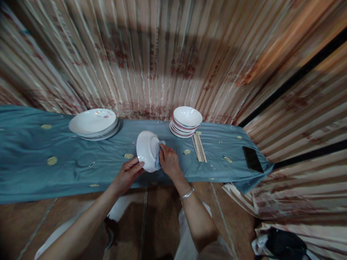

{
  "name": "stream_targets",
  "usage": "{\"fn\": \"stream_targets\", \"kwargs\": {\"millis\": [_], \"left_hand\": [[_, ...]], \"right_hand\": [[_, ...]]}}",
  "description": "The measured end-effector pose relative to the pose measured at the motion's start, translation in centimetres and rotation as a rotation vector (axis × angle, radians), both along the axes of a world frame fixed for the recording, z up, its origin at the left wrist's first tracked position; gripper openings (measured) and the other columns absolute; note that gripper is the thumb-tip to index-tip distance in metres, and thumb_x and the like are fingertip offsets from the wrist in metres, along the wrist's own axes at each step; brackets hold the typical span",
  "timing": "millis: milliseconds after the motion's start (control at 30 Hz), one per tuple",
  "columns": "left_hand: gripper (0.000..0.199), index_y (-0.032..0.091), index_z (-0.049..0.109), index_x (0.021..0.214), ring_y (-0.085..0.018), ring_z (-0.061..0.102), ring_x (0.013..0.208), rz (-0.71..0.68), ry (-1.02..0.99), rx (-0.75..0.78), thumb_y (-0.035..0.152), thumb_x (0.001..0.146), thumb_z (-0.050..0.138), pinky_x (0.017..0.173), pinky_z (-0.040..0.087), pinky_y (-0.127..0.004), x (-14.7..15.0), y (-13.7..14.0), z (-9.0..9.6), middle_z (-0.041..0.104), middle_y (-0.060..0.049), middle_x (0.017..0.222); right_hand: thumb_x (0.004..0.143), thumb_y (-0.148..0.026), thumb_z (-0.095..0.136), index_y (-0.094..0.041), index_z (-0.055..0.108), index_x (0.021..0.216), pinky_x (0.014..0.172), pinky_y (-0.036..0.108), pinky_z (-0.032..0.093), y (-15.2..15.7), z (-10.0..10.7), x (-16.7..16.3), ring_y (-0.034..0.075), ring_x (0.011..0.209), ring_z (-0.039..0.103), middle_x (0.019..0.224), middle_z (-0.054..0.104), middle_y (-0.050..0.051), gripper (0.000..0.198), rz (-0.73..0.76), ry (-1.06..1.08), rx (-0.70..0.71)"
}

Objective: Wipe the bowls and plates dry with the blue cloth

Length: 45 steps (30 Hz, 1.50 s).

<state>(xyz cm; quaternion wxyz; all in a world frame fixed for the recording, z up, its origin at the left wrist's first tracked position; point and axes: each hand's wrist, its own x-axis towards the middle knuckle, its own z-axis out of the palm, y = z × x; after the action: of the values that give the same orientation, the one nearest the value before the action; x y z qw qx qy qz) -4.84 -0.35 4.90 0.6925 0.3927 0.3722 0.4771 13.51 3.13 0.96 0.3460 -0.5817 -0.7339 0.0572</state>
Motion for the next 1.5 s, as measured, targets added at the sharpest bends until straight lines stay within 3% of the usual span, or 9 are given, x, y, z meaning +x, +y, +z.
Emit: {"fn": "stream_targets", "kwargs": {"millis": [133,333,633,767,933,1167,1333,1500], "left_hand": [[0.045,0.015,0.078,0.097,-0.028,0.07,0.097,0.011,0.004,0.003,0.046,0.065,0.083,0.089,0.055,-0.041,0.1,0.1,-0.1,0.077,-0.01,0.099],[0.047,0.016,0.078,0.095,-0.028,0.07,0.095,0.03,0.016,0.014,0.049,0.062,0.084,0.087,0.056,-0.04,0.4,0.0,-0.4,0.078,-0.009,0.098],[0.046,0.015,0.077,0.1,-0.027,0.069,0.094,0.002,0.113,0.101,0.05,0.07,0.077,0.089,0.053,-0.039,1.0,-0.6,-0.7,0.077,-0.009,0.1],[0.039,0.017,0.078,0.102,-0.028,0.069,0.097,-0.001,0.271,0.236,0.045,0.077,0.07,0.095,0.051,-0.04,1.7,-1.3,-0.8,0.078,-0.007,0.099],[0.032,0.02,0.077,0.108,-0.029,0.064,0.117,-0.043,0.485,0.512,0.036,0.087,0.06,0.108,0.044,-0.044,2.3,-1.8,-1.2,0.075,-0.008,0.115],[0.041,0.018,0.064,0.131,-0.024,0.06,0.127,-0.081,0.743,0.94,0.02,0.095,0.045,0.109,0.047,-0.044,2.1,-0.6,-5.0,0.063,-0.015,0.137],[0.058,0.02,0.054,0.142,-0.025,0.054,0.134,-0.139,0.925,1.084,0.002,0.088,0.04,0.108,0.049,-0.047,2.2,-0.6,-6.0,0.053,-0.016,0.147],[0.07,0.02,0.056,0.139,-0.025,0.057,0.13,-0.244,1.083,1.124,-0.009,0.076,0.044,0.106,0.051,-0.046,2.3,-0.8,-6.0,0.06,-0.014,0.141]], "right_hand": [[0.097,-0.022,0.041,-0.013,0.064,0.121,0.084,0.039,0.054,-0.9,0.1,0.1,0.027,0.091,0.07,0.104,0.074,0.017,0.034,-0.004,-0.066,-0.007],[0.097,-0.022,0.043,-0.018,0.067,0.111,0.082,0.033,0.054,-2.5,1.2,0.2,0.023,0.086,0.07,0.097,0.076,0.011,0.028,0.024,-0.103,-0.012],[0.096,-0.026,0.046,-0.022,0.071,0.107,0.086,0.034,0.056,-4.3,3.2,0.3,0.022,0.094,0.073,0.102,0.077,0.007,0.028,0.094,0.177,-0.028],[0.094,-0.03,0.048,-0.024,0.073,0.106,0.081,0.031,0.057,-4.9,4.0,0.6,0.02,0.087,0.073,0.099,0.078,0.003,0.028,0.076,0.394,-0.064],[0.09,-0.035,0.053,-0.023,0.075,0.099,0.077,0.03,0.056,-4.7,3.3,1.2,0.019,0.082,0.071,0.092,0.078,0.002,0.027,0.027,0.61,-0.086],[0.082,-0.036,0.057,-0.022,0.076,0.091,0.071,0.028,0.055,-3.1,0.9,2.6,0.018,0.074,0.068,0.082,0.076,0.0,0.025,-0.023,0.761,-0.152],[0.081,-0.035,0.055,-0.021,0.075,0.093,0.073,0.031,0.054,-2.4,0.5,4.4,0.019,0.077,0.067,0.085,0.076,0.002,0.028,-0.102,0.753,-0.097],[0.081,-0.034,0.052,-0.02,0.074,0.098,0.082,0.035,0.054,-1.8,0.1,6.5,0.02,0.083,0.067,0.093,0.076,0.004,0.031,-0.186,0.687,-0.044]]}}
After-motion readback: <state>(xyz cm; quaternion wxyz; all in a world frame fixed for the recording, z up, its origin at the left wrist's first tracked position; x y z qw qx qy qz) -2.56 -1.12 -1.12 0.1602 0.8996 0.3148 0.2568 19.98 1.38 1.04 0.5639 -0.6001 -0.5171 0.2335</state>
